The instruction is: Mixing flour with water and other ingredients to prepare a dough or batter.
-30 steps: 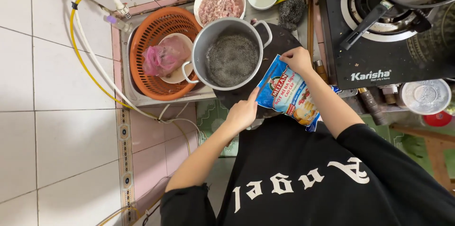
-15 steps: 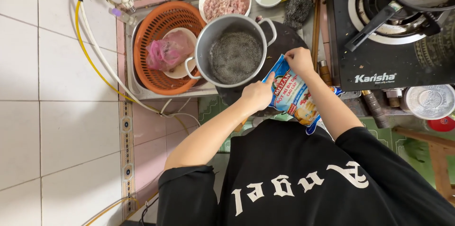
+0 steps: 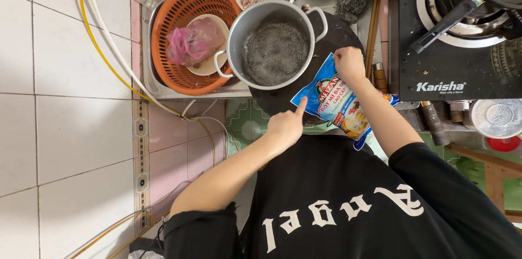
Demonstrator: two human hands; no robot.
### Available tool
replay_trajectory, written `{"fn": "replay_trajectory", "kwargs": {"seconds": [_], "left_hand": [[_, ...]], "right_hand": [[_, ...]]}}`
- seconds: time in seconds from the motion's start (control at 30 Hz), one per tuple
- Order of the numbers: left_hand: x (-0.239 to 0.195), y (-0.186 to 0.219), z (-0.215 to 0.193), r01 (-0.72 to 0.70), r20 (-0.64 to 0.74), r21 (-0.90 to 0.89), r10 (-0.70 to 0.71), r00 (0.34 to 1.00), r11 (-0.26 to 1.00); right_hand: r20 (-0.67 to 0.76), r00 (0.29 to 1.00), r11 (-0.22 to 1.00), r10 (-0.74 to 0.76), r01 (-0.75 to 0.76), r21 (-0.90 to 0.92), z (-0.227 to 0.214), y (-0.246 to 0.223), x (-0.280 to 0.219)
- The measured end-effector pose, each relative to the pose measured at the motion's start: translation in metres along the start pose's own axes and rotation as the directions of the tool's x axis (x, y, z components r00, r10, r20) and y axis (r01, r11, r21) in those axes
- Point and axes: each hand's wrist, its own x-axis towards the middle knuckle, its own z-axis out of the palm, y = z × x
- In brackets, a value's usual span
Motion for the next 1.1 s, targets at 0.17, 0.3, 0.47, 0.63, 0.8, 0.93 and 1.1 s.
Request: {"fn": "replay_trajectory", "kwargs": {"seconds": [0.17,0.3,0.47,0.63,0.8,0.93,1.1], "left_hand": [[-0.045,-0.02,0.022,0.032,0.003,-0.021,-0.032,0.999,0.999],[-0.084,-0.034,0.039,0.076,0.028,0.016,-0.076,0.997,0.997],[-0.115,-0.037,0.015,0.127,-0.02,-0.02,-0.127,0.992,0.992],[-0.065,-0.064,0.065,0.023,-0.436,-0.145,-0.085,0.896,0.989],[0.002,-0.046,0.09,-0.064,-0.551,-0.291,-0.112,0.827,0.955],[0.039,-0.039,0.101,-0.098,-0.588,-0.237,-0.062,0.806,0.967],[0.084,-0.022,0.08,-0.171,-0.677,-0.064,0.084,0.731,0.983]], "right_hand": [[0.002,1.0,1.0,0.015,-0.015,-0.008,0.0,0.0,-0.001],[-0.003,1.0,1.0,0.014,-0.014,-0.012,0.004,0.003,-0.001],[0.025,0.999,1.0,0.023,-0.023,0.009,0.0,0.005,-0.002],[0.028,0.999,0.994,0.017,-0.02,0.103,-0.012,0.012,-0.01],[0.079,0.992,0.918,0.096,-0.119,0.378,-0.043,0.0,-0.029],[0.133,0.981,0.804,0.141,-0.192,0.563,-0.073,-0.016,-0.046],[0.083,0.995,0.616,0.059,-0.102,0.781,-0.078,0.001,-0.074]]}}
